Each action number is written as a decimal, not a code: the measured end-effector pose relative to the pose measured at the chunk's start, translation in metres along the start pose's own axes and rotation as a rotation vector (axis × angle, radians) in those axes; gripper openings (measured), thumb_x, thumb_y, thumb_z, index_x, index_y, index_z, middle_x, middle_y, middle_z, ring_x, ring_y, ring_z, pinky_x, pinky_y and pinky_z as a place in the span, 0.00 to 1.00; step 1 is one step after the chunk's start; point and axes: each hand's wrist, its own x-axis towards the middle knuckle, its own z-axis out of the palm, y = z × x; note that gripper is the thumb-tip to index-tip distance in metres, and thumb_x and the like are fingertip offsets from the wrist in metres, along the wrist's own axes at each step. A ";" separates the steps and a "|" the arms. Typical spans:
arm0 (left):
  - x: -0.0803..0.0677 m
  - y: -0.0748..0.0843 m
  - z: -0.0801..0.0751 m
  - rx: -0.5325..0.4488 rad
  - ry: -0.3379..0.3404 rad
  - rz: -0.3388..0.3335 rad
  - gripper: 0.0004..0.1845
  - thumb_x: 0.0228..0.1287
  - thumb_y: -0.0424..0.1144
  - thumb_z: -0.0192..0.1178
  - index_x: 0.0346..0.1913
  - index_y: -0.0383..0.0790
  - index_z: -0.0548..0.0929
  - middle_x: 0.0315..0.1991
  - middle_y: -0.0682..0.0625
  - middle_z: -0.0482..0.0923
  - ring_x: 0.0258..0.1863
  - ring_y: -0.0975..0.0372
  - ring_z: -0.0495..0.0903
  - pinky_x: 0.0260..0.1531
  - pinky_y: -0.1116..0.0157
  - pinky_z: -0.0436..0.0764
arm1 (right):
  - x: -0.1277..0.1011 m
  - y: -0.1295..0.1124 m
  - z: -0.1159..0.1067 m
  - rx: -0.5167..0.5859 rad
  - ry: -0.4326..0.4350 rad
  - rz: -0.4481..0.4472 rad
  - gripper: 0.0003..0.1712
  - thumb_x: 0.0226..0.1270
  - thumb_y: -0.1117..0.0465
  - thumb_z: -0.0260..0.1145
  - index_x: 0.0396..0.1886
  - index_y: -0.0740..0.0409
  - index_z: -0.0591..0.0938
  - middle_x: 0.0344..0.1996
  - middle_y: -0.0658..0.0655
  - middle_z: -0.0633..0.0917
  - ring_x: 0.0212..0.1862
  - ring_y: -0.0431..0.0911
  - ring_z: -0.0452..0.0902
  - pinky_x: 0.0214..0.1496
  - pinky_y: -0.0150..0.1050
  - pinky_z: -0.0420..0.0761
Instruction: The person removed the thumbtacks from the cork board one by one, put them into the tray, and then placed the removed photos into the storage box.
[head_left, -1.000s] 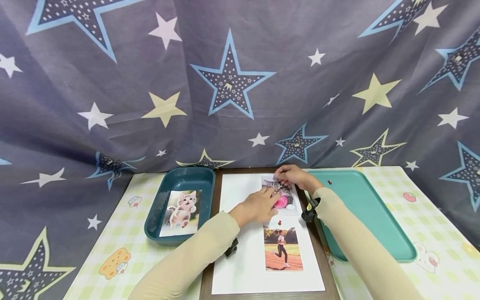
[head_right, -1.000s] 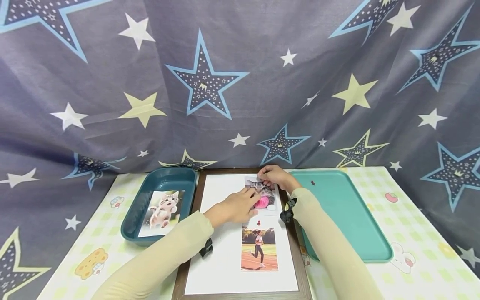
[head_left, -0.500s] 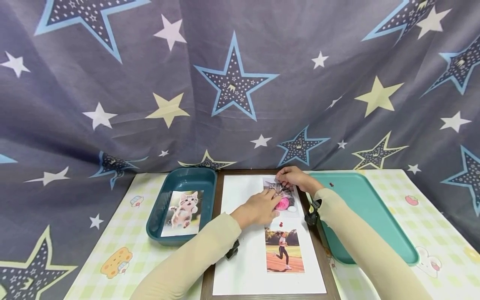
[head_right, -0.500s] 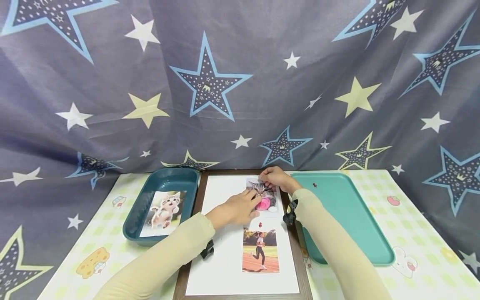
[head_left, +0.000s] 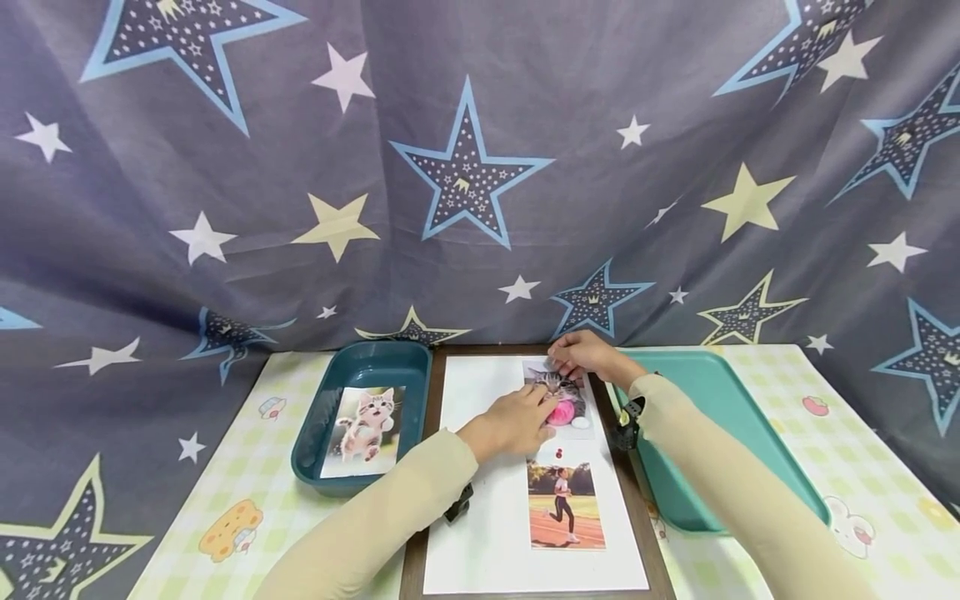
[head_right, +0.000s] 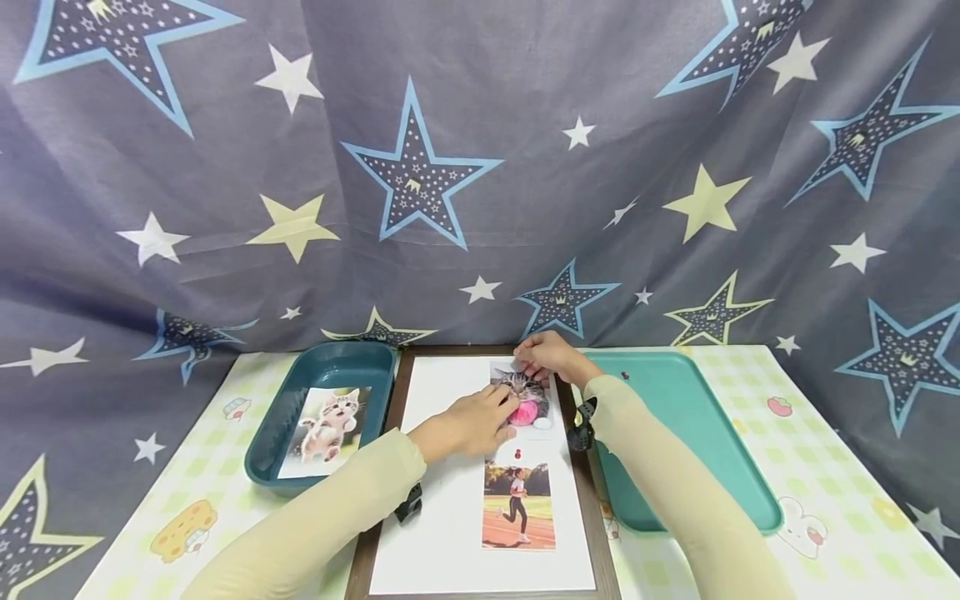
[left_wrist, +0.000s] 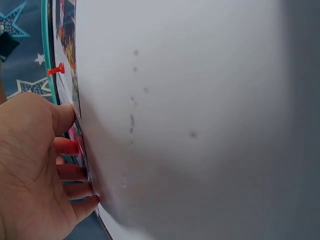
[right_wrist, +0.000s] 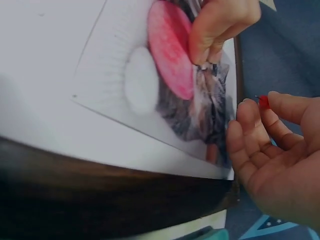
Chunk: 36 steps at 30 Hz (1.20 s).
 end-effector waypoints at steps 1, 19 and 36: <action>0.000 0.000 0.000 0.001 0.006 0.004 0.31 0.80 0.55 0.47 0.79 0.46 0.62 0.76 0.45 0.61 0.77 0.55 0.62 0.76 0.61 0.65 | -0.001 -0.001 -0.001 -0.003 0.000 -0.001 0.16 0.79 0.63 0.58 0.55 0.72 0.79 0.37 0.61 0.87 0.33 0.44 0.82 0.38 0.38 0.85; -0.003 -0.001 0.000 -0.001 0.014 0.023 0.32 0.81 0.54 0.42 0.79 0.42 0.61 0.79 0.41 0.57 0.79 0.48 0.58 0.78 0.57 0.61 | -0.047 -0.019 -0.039 -0.080 -0.064 -0.040 0.15 0.78 0.63 0.59 0.53 0.71 0.79 0.46 0.70 0.85 0.43 0.51 0.86 0.59 0.55 0.84; -0.009 0.003 -0.004 -0.017 0.025 0.020 0.31 0.82 0.53 0.42 0.79 0.41 0.62 0.79 0.39 0.58 0.79 0.49 0.58 0.76 0.55 0.66 | -0.080 0.010 -0.085 -0.099 -0.043 -0.010 0.18 0.79 0.61 0.59 0.55 0.72 0.79 0.35 0.50 0.90 0.44 0.46 0.87 0.55 0.50 0.85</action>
